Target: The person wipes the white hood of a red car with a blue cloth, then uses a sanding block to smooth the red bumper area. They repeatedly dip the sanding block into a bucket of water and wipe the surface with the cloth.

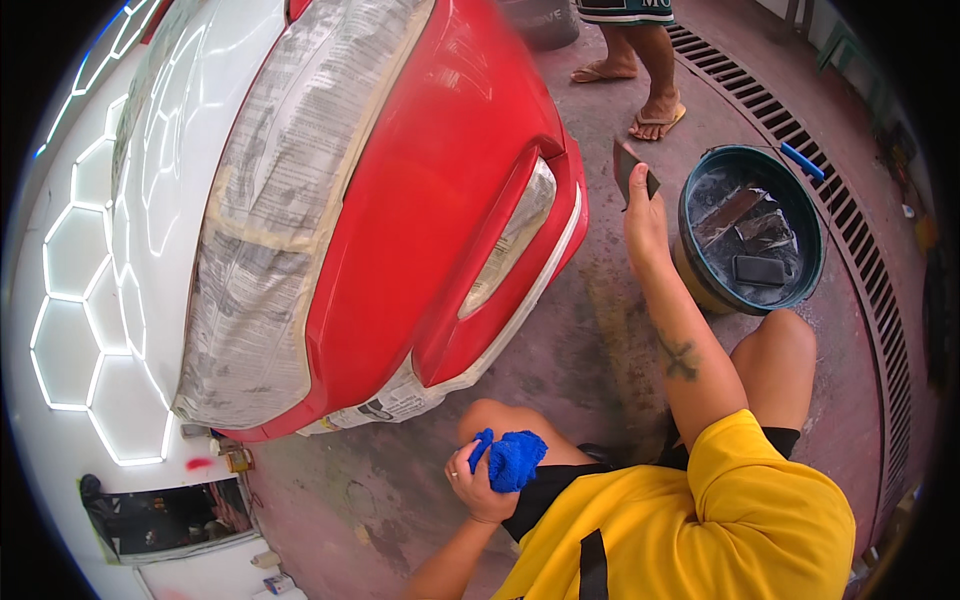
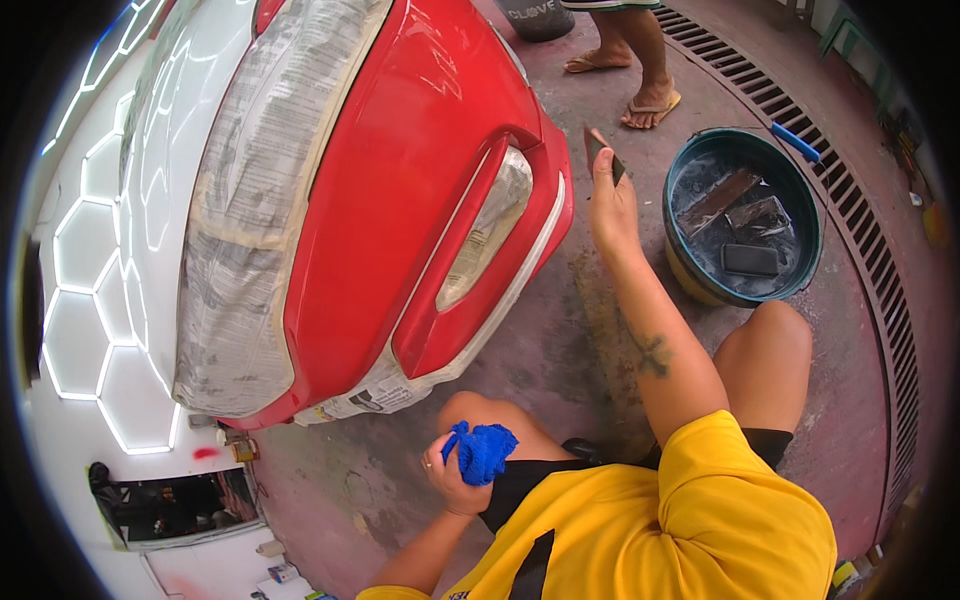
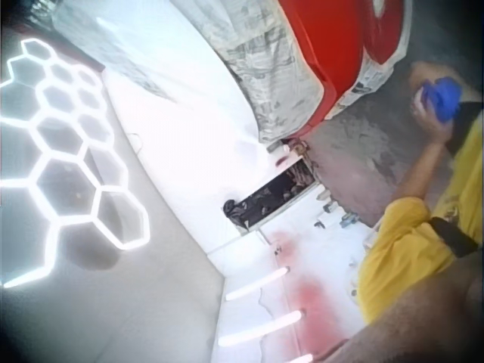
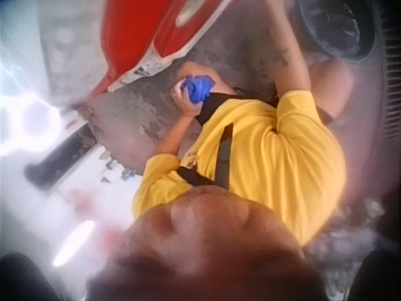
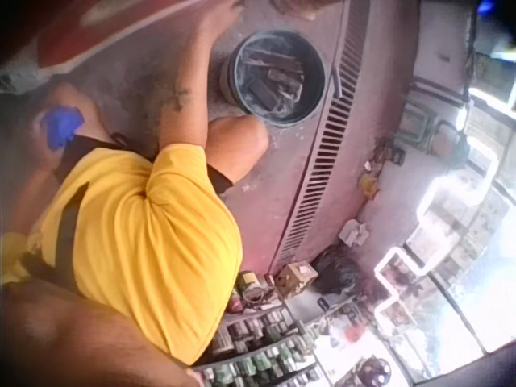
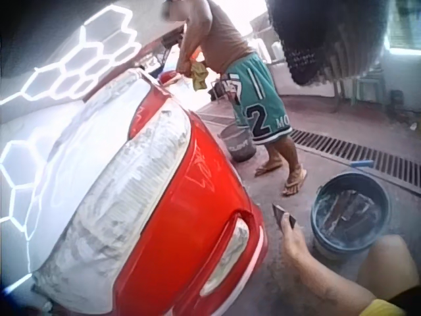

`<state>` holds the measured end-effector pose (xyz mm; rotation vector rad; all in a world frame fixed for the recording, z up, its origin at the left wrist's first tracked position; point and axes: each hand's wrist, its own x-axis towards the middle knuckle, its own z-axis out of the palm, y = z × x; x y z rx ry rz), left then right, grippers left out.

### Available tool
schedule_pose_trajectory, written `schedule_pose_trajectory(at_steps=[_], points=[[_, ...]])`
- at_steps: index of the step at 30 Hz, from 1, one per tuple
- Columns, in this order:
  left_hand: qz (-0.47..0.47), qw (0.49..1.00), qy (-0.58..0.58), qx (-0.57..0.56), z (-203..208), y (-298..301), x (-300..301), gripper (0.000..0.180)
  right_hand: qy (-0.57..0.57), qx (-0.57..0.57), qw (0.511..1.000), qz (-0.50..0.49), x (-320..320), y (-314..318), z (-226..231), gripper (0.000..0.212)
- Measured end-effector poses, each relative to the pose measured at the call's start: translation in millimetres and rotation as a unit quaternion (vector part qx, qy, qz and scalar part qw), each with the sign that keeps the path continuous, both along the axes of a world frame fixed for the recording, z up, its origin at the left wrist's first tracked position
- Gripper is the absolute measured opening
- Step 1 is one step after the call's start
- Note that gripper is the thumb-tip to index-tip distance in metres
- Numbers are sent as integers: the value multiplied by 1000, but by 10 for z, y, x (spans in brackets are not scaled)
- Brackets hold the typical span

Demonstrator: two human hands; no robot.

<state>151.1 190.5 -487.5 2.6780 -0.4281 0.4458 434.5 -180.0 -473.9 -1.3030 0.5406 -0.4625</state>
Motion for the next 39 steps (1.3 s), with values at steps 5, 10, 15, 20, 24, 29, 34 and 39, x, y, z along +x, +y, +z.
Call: schedule_pose_trajectory(at_steps=[5, 10, 15, 20, 24, 29, 34, 39], points=[[-9, 1000, -1, 9, 34, -58, 73, 56, -50, -345, 934, 73, 12, -110, -197, 46], [-14, 1000, 0, 11, 118, -75, 115, 54, -236, -670, 694, 115, 229, -18, 22, 55], [-9, 1000, -2, 9, 113, -63, 101, 49, -314, -750, 548, 196, 458, -49, -108, 48], [-8, 1000, 1, 6, 81, -82, 108, 47, -288, -760, 489, 316, 621, -226, -13, 54], [8, 1000, -2, 7, 19, -8, 41, 48, -284, -725, 545, 311, 853, -312, 180, 61], [15, 1000, 17, 10, 6, 16, 17, 50, -307, -710, 554, 308, 749, -93, 201, 64], [5, 999, 29, 14, 81, 2, 94, 49, -374, -605, 600, 366, 164, 965, -223, 56], [6, 999, 34, 3, 63, -76, 214, 50, -337, -672, 551, 363, -375, 1953, -329, 60]])
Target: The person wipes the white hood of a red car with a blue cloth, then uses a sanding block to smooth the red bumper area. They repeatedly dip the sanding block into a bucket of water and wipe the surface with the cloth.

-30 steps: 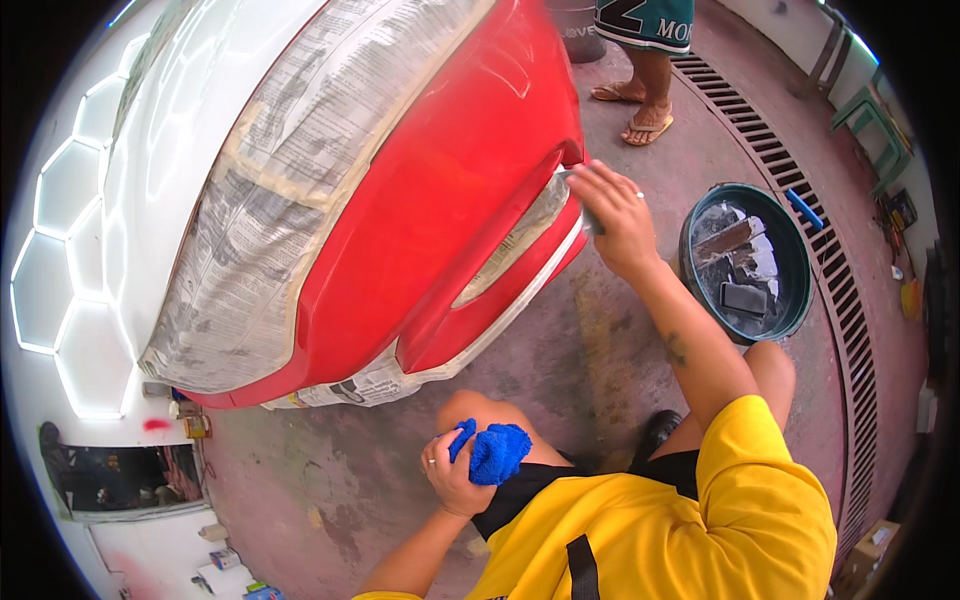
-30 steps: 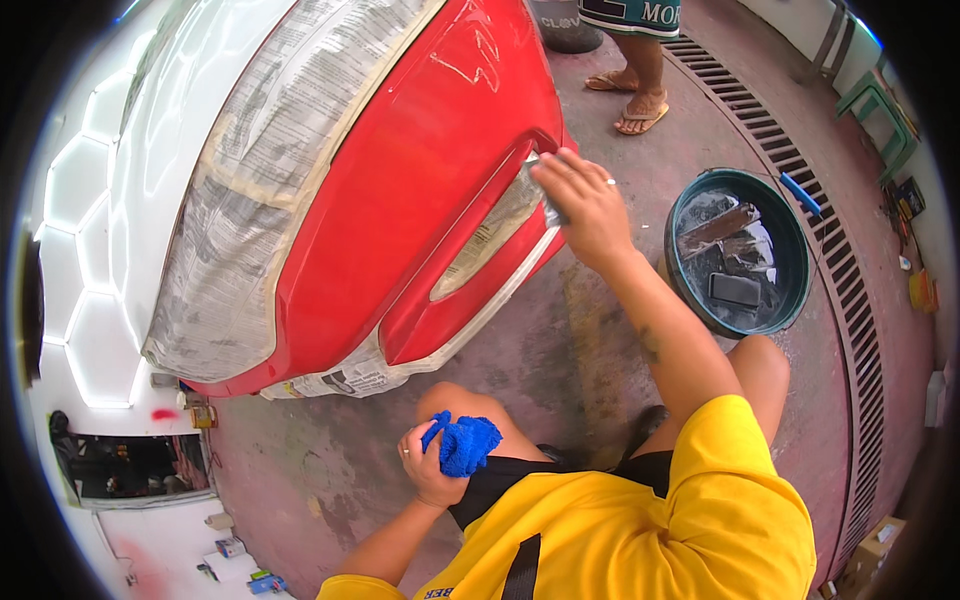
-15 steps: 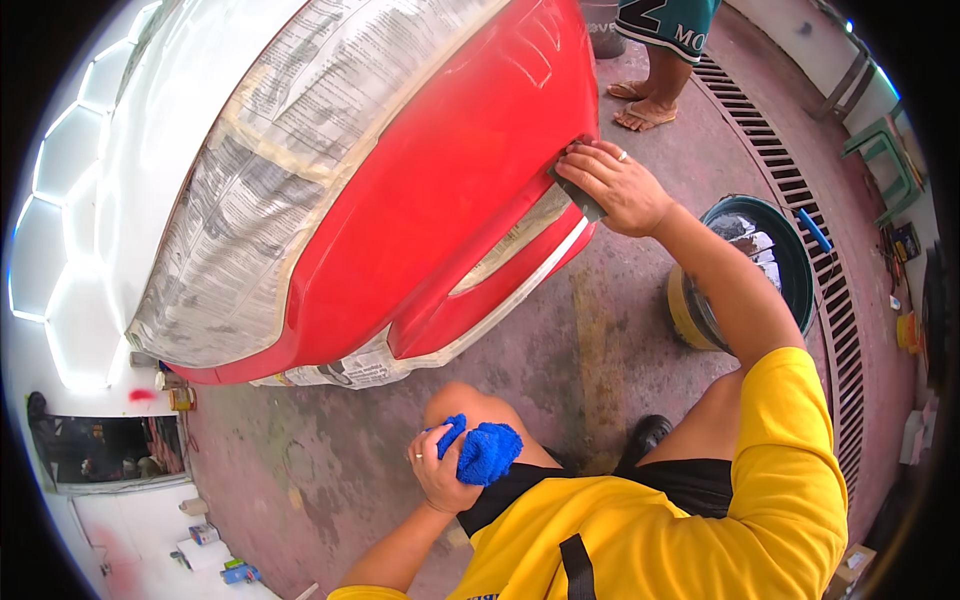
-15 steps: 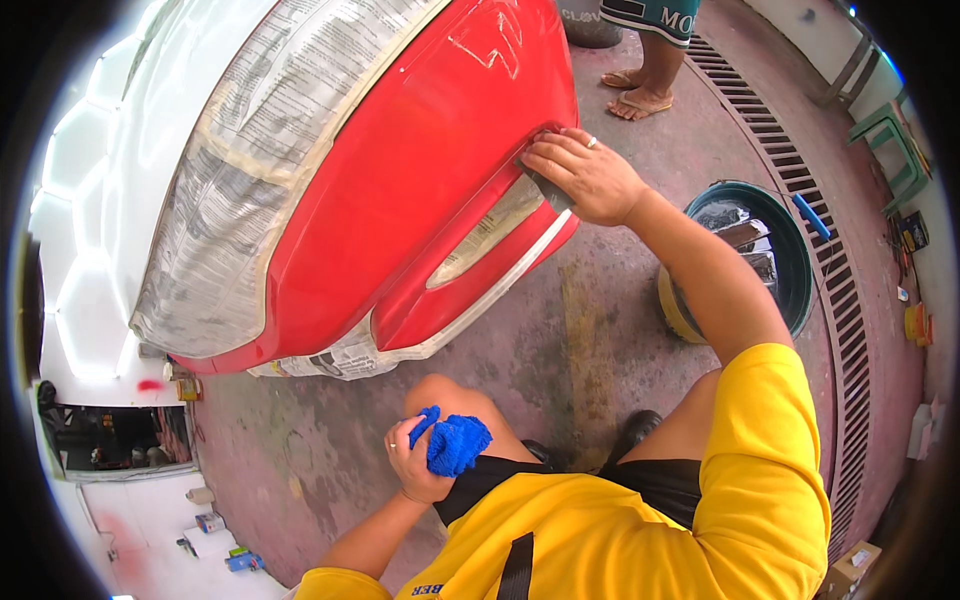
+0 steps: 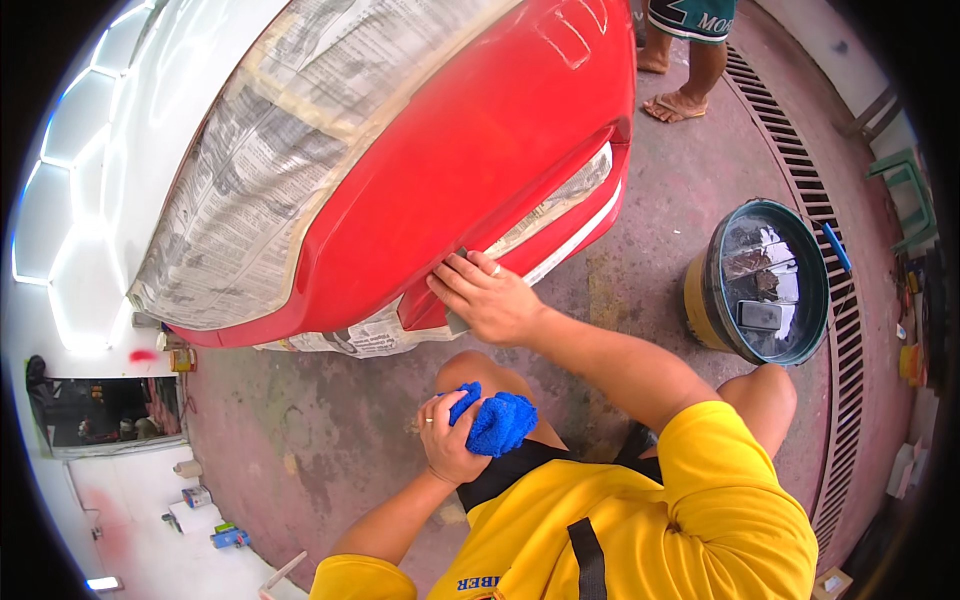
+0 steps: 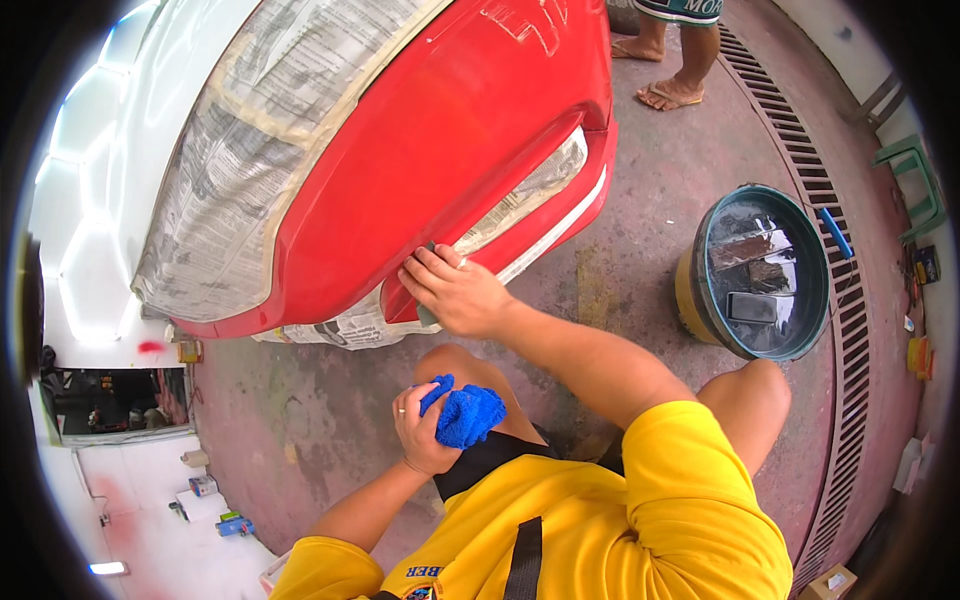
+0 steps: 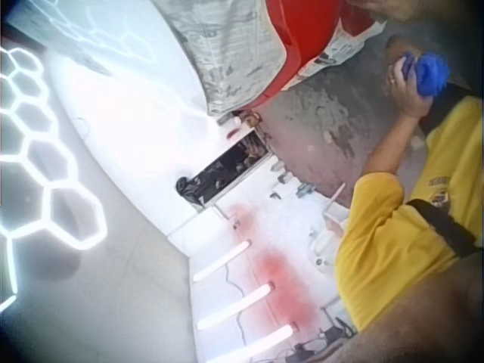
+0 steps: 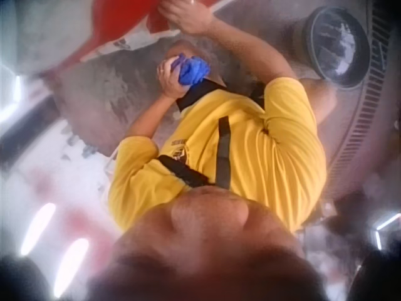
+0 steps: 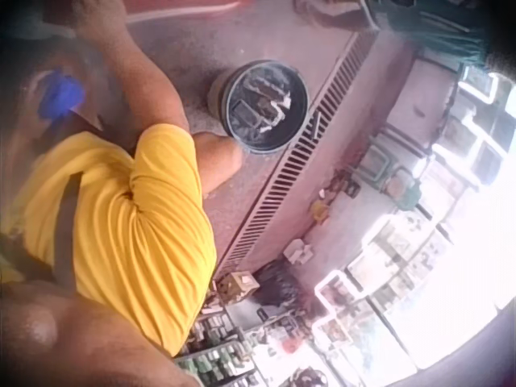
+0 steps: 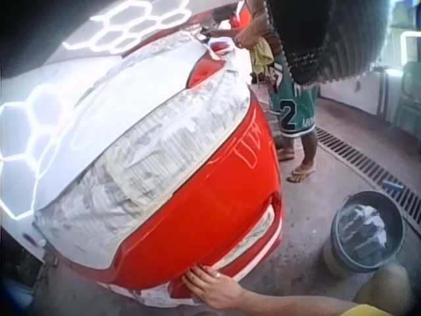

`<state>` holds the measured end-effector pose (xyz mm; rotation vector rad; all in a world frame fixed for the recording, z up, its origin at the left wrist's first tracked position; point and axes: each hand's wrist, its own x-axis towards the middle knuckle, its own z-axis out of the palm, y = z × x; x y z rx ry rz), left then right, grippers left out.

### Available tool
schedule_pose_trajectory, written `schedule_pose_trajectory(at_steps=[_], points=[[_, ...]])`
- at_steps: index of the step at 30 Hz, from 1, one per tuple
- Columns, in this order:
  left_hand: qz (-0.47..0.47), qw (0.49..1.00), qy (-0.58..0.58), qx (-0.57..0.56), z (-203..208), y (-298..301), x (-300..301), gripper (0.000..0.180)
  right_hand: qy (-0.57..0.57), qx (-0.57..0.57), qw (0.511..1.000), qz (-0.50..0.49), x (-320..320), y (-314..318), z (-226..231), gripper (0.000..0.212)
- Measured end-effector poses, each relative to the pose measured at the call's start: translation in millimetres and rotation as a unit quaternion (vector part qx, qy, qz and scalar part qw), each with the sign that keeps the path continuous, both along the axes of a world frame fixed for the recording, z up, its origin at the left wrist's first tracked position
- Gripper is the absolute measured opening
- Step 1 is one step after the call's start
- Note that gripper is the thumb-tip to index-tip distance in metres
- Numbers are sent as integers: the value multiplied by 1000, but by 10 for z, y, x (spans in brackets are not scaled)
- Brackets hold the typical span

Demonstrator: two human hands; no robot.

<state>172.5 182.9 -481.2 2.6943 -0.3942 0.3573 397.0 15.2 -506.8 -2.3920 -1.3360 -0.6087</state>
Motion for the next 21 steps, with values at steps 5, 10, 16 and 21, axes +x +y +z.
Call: schedule_pose_trajectory(at_steps=[5, 10, 16, 21], points=[[20, 1000, -7, -7, 31, 95, -178, 51, -1, -66, 996, -62, 660, -1067, 289, 59], [10, 1000, -14, -22, 103, 9, -123, 52, 112, 32, 990, -85, 424, -737, 34, 56], [5, 1000, 1, -30, 68, 21, -17, 53, 51, -85, 995, 10, 2, 238, 7, 66], [36, 999, 5, -34, 88, 96, -151, 54, -21, -164, 986, -14, 268, -296, 72, 67]])
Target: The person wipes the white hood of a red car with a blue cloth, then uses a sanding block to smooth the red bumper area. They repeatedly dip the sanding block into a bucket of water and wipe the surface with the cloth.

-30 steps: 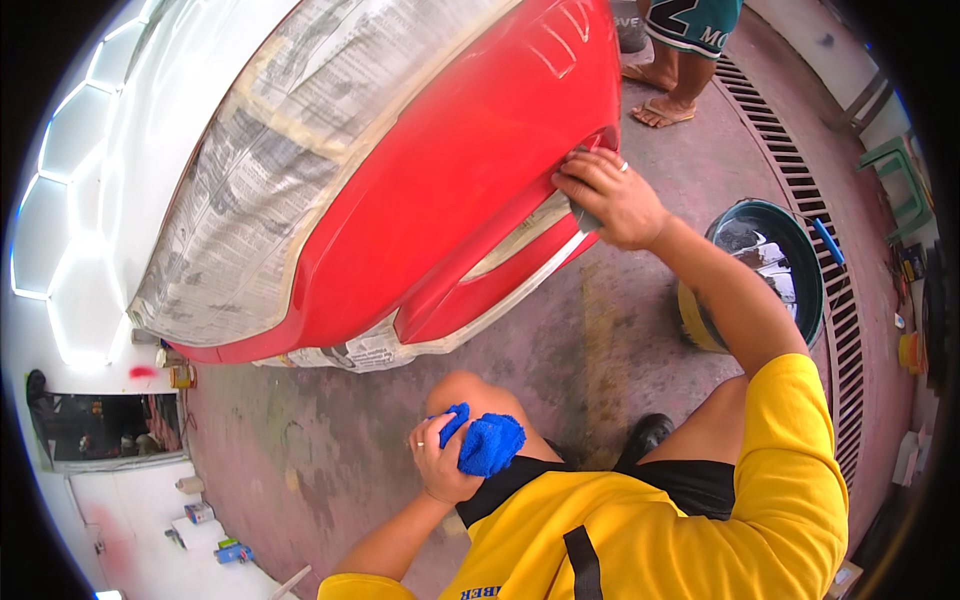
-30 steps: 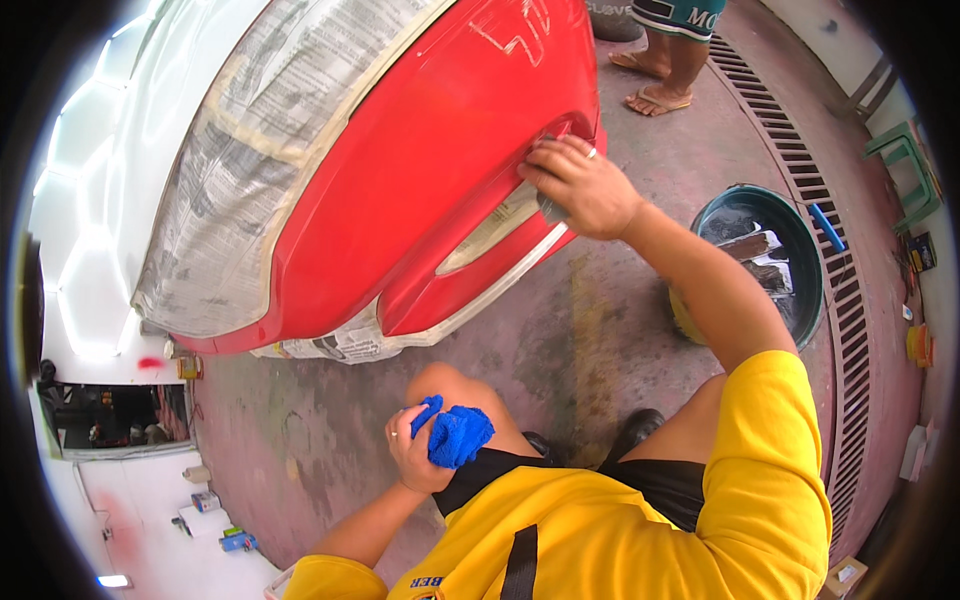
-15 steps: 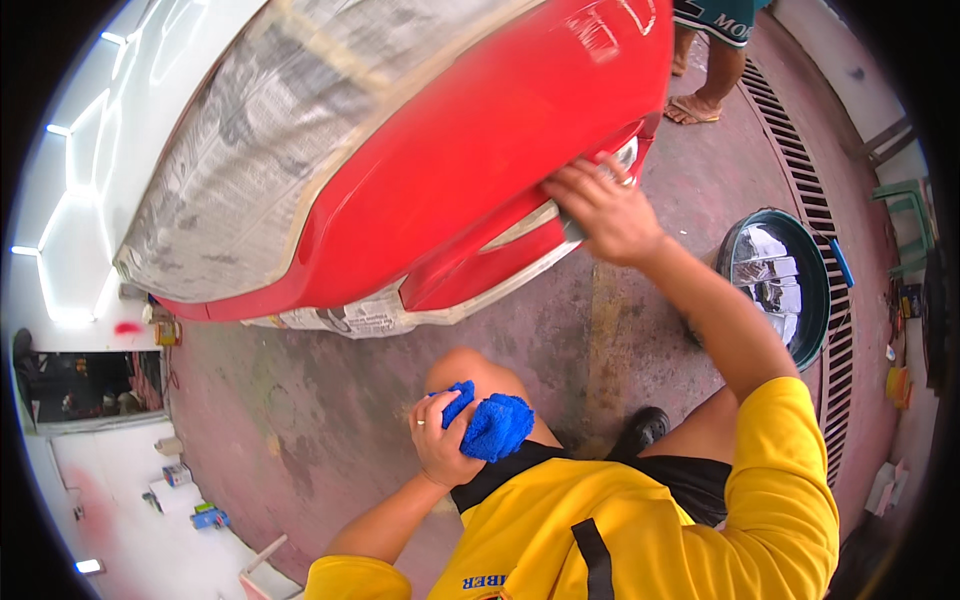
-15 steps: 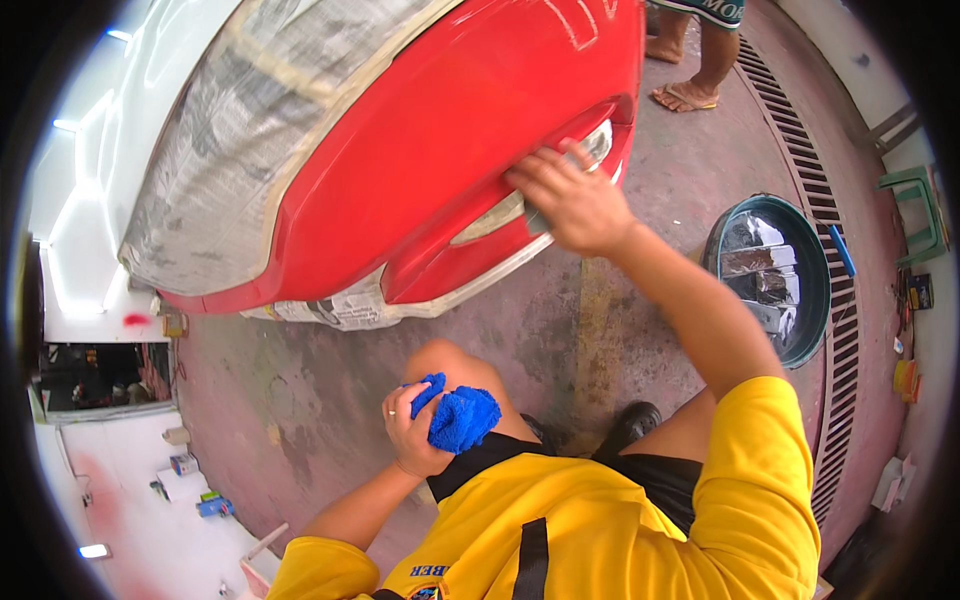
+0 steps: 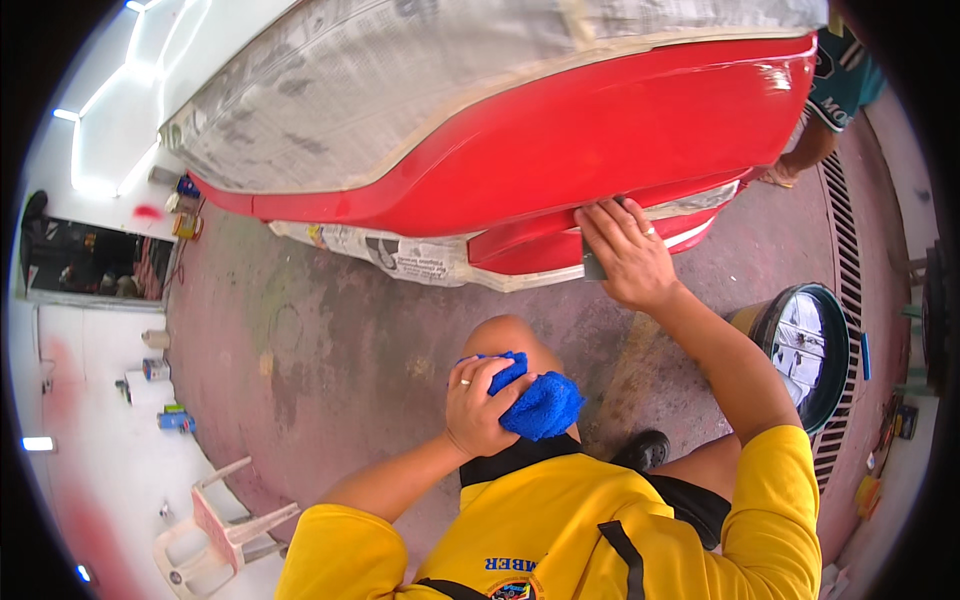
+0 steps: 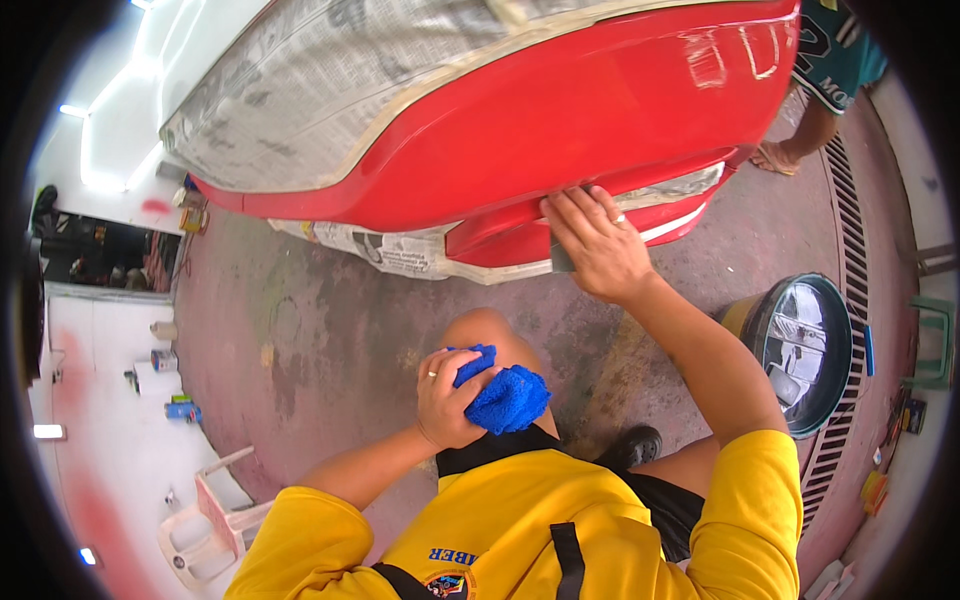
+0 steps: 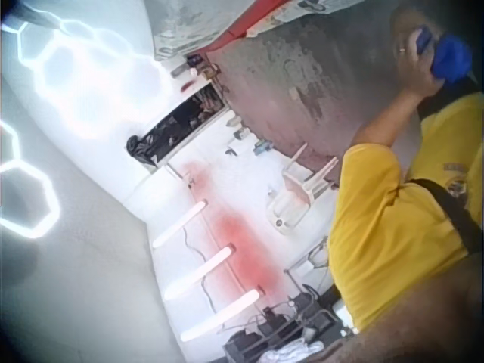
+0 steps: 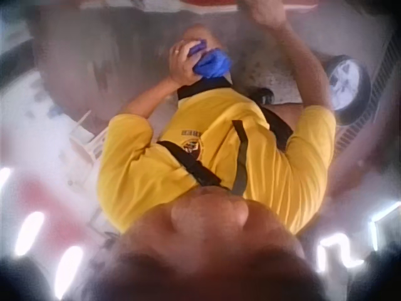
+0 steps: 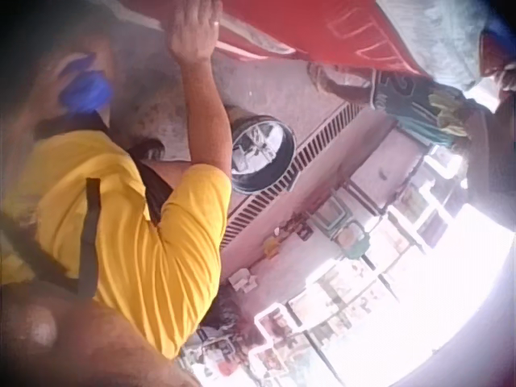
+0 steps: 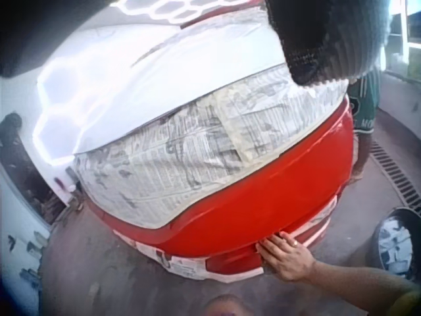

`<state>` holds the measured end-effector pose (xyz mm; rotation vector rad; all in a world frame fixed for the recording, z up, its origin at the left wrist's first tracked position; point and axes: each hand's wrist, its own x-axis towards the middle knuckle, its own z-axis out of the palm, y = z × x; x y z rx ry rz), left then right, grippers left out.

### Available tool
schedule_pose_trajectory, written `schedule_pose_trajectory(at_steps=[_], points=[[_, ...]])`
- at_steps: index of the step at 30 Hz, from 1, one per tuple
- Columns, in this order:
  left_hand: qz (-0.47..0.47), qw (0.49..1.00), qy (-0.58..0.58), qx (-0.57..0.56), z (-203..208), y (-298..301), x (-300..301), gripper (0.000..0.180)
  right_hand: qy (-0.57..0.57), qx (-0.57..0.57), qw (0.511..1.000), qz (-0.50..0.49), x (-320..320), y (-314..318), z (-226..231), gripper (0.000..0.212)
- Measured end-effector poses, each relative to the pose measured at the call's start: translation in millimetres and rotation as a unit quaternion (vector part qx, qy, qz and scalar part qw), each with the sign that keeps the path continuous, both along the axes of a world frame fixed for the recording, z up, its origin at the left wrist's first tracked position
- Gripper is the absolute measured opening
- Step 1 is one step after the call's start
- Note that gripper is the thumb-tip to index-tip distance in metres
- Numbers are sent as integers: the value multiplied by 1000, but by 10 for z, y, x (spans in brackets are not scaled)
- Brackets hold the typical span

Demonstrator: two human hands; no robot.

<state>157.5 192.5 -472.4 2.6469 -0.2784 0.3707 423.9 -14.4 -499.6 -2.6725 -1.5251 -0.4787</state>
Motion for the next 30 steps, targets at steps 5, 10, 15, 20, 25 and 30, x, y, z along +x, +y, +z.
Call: schedule_pose_trajectory(at_steps=[5, 10, 15, 20, 25, 30], points=[[-9, 1000, -7, -9, -52, 53, -43, 54, -49, -19, 993, 106, -375, 894, -247, 64], [15, 1000, -11, 5, -57, 1, -155, 51, -155, -146, 971, 106, -496, 1344, -332, 53], [21, 1000, -15, 11, -81, -40, -99, 50, -100, -263, 952, 125, -536, 1637, -431, 60], [39, 999, -7, 8, -62, 106, -221, 51, -88, -236, 960, 123, -337, 1042, 190, 65], [7, 1000, -8, -24, -12, 53, -108, 50, -145, -185, 969, 79, -424, 920, 39, 64], [3, 1000, 12, -23, -53, 12, -106, 48, -102, -304, 945, 65, -678, 1807, -270, 60]])
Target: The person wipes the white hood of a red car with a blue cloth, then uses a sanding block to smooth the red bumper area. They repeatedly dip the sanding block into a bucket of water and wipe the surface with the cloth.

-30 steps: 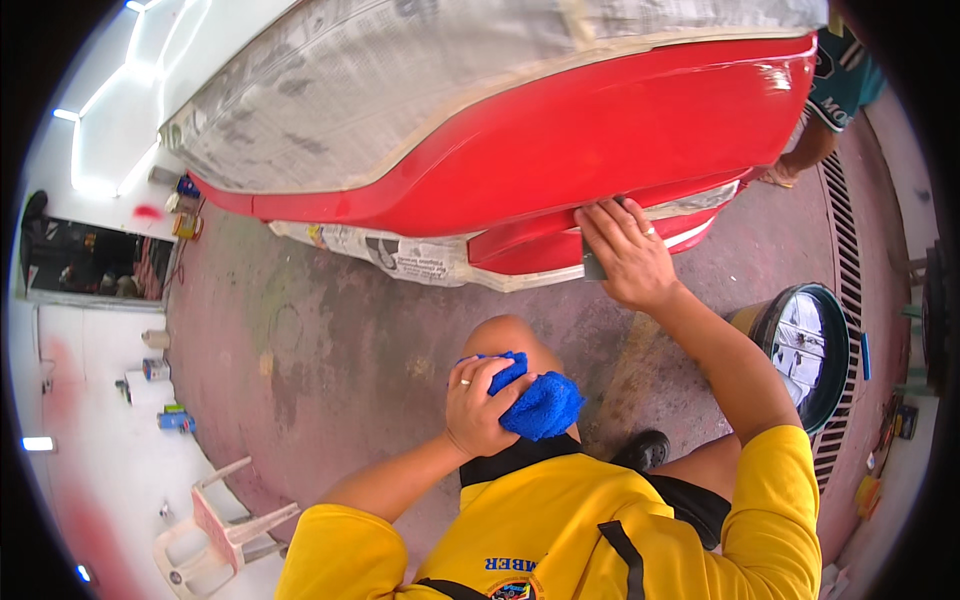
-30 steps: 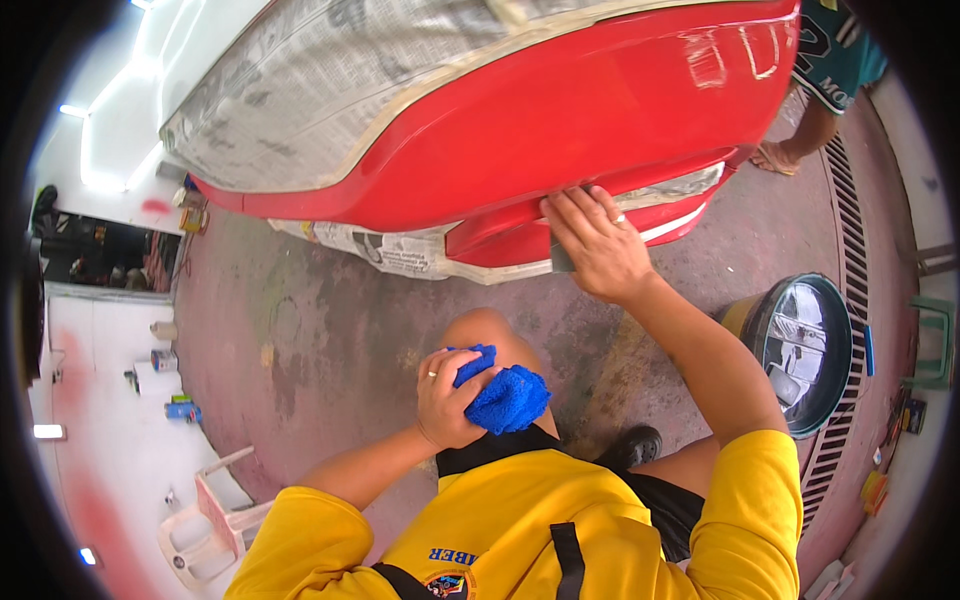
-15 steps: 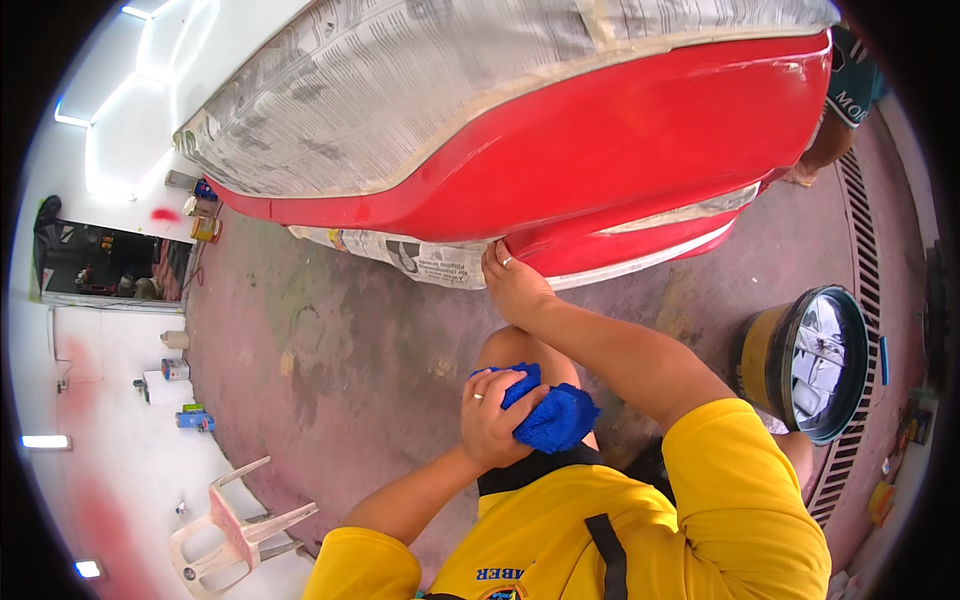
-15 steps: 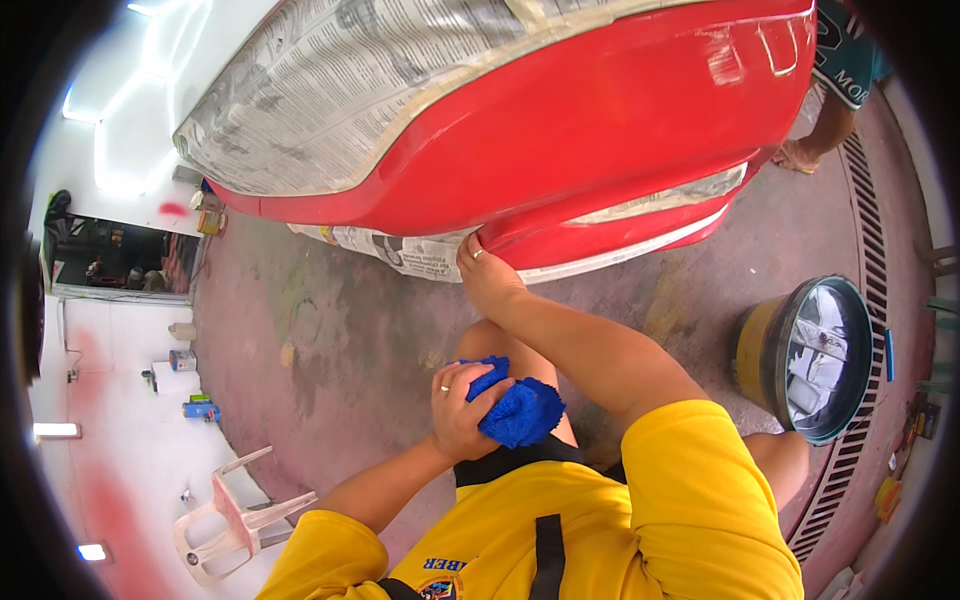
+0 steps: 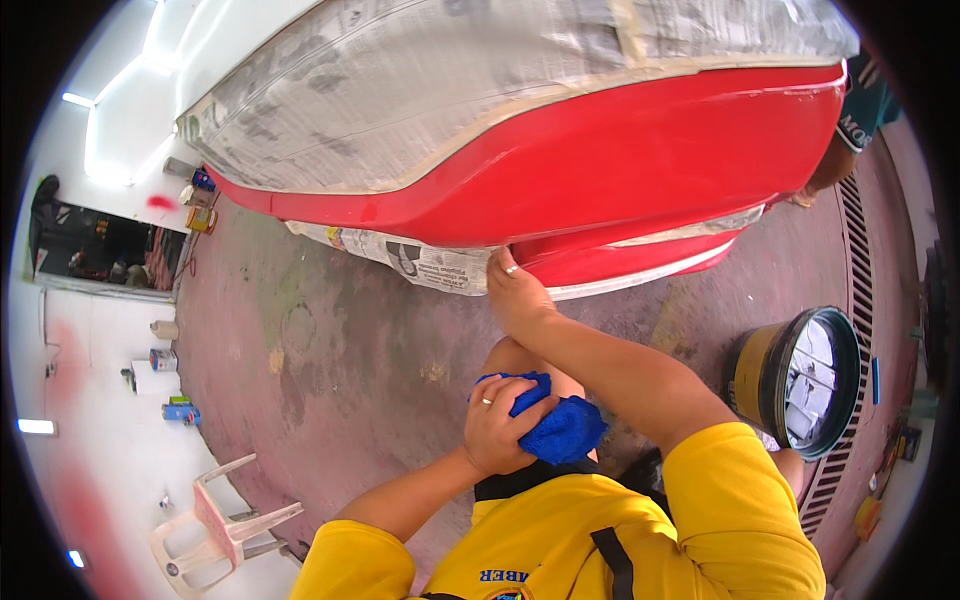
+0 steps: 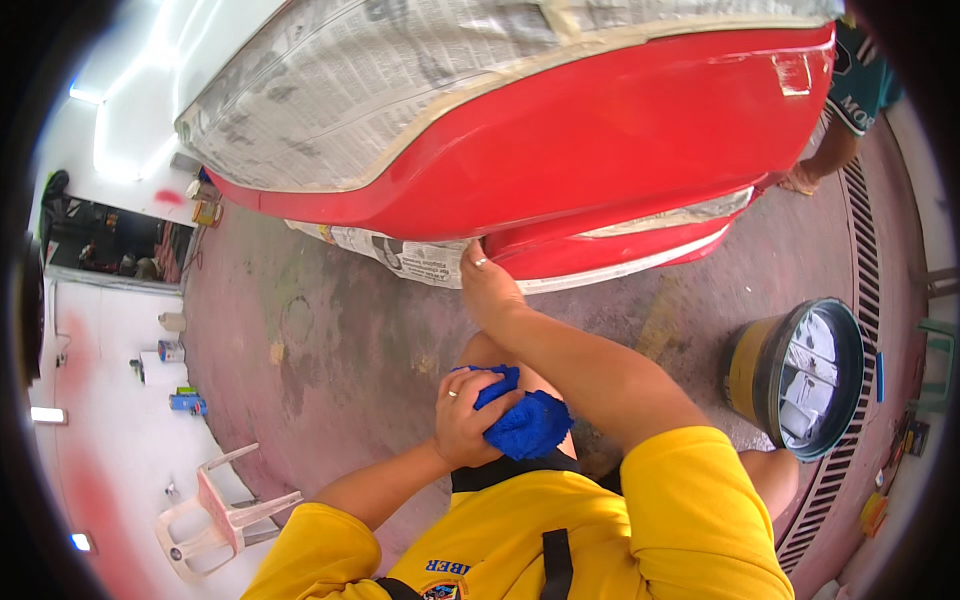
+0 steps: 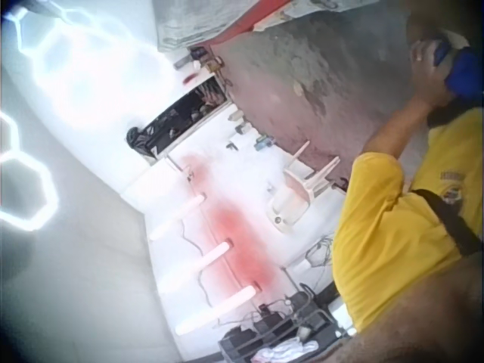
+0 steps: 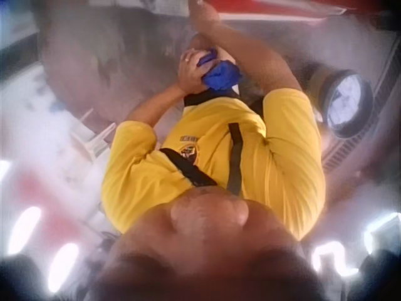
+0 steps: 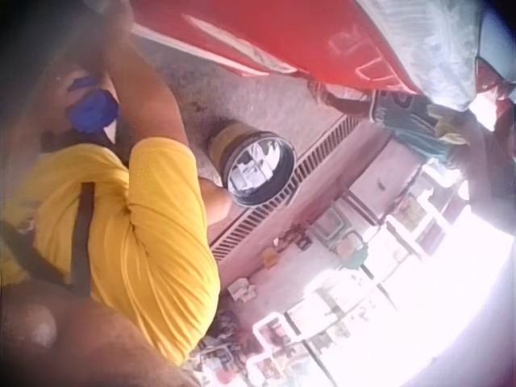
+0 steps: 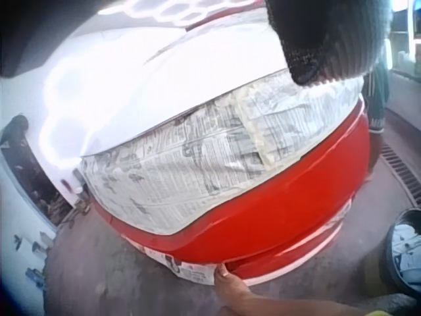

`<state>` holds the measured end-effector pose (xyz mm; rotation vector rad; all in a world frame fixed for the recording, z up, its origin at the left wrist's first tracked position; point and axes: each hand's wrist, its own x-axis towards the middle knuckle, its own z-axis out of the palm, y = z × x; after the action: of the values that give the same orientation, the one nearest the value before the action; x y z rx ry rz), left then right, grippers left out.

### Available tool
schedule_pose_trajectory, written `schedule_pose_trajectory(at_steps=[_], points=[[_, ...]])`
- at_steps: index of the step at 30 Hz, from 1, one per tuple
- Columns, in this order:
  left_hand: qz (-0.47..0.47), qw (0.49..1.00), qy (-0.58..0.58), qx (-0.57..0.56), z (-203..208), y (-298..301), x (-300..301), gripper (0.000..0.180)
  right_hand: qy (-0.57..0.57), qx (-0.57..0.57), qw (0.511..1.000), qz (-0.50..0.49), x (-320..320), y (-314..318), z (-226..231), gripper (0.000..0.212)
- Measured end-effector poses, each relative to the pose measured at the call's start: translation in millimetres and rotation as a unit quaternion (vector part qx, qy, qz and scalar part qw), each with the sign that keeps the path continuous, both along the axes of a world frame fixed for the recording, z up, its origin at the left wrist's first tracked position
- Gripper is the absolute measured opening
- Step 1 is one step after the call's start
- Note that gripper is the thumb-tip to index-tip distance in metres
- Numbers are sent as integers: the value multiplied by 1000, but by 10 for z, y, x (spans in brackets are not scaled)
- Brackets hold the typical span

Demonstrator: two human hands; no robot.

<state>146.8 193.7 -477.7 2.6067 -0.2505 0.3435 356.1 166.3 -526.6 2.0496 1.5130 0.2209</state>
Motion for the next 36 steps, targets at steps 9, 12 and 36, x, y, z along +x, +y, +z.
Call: schedule_pose_trajectory(at_steps=[9, 12, 36], points=[[25, 999, -32, -1, -61, 82, -81, 52, 88, 165, 981, -57, 725, -1711, 225, 72], [32, 999, -36, 13, -35, 113, -126, 49, 25, 199, 979, -22, 998, -2343, 105, 74], [-12, 999, 7, 31, -238, 367, -417, 71, 529, 792, -22, -305, -226, -75, 368, 89]])
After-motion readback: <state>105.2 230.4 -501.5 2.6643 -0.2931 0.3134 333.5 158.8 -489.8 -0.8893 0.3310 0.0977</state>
